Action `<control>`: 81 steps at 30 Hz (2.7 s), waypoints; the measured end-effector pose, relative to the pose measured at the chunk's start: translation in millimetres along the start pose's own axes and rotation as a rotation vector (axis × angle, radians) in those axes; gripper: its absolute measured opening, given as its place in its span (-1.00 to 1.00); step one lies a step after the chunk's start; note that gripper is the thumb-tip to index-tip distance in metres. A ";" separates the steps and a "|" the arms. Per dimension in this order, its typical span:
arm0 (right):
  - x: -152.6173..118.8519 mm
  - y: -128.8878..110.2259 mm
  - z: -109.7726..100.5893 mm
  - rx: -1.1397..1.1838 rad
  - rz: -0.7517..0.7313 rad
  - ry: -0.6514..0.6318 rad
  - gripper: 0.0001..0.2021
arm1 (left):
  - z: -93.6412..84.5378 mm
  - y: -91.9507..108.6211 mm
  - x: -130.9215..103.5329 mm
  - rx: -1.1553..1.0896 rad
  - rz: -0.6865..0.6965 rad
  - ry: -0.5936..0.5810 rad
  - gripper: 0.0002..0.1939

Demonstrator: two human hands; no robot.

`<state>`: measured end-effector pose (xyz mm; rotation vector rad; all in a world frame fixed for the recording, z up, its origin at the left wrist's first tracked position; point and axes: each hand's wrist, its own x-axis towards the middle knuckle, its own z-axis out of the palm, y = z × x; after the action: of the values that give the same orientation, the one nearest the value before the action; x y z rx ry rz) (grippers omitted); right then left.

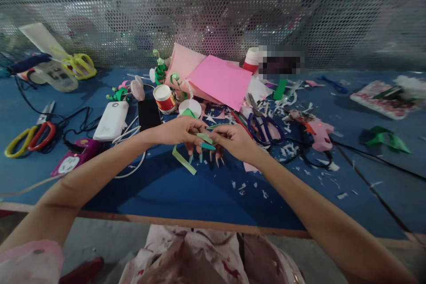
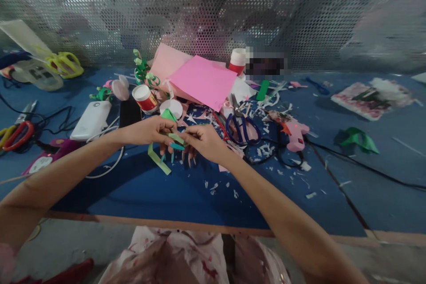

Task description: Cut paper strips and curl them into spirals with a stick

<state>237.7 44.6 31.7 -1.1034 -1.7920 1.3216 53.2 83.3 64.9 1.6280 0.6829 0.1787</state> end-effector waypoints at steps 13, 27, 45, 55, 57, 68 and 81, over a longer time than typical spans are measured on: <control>0.6 -6.6 2.9 -0.004 0.024 -0.036 -0.61 | 7.0 6.4 1.2 0.146 -0.044 0.144 -0.88; 0.0 -6.6 1.8 0.014 -0.076 0.086 -0.54 | 13.3 5.6 2.0 0.033 0.021 0.281 -0.80; 0.2 -9.3 2.3 0.093 -0.071 0.045 -0.57 | 15.4 5.5 0.5 -0.080 -0.008 0.082 -0.82; -1.8 -9.1 0.0 -0.011 -0.078 0.046 -0.60 | 17.0 -2.8 3.6 -0.130 0.003 0.128 -0.78; -1.2 -7.3 -0.2 -0.022 -0.085 0.067 -0.56 | 18.2 -4.2 4.6 -0.148 0.028 0.155 -0.76; 2.0 0.1 0.4 -0.079 -0.145 0.141 -0.68 | 28.2 -20.4 16.0 -0.295 0.184 0.392 -0.78; 9.0 14.1 2.7 -0.128 -0.125 0.184 -0.70 | 26.7 -44.7 22.6 -0.085 0.257 0.447 -0.68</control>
<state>234.9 53.5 17.5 -1.1222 -1.7963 1.0102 70.1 73.5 11.6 1.6032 0.7863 0.7654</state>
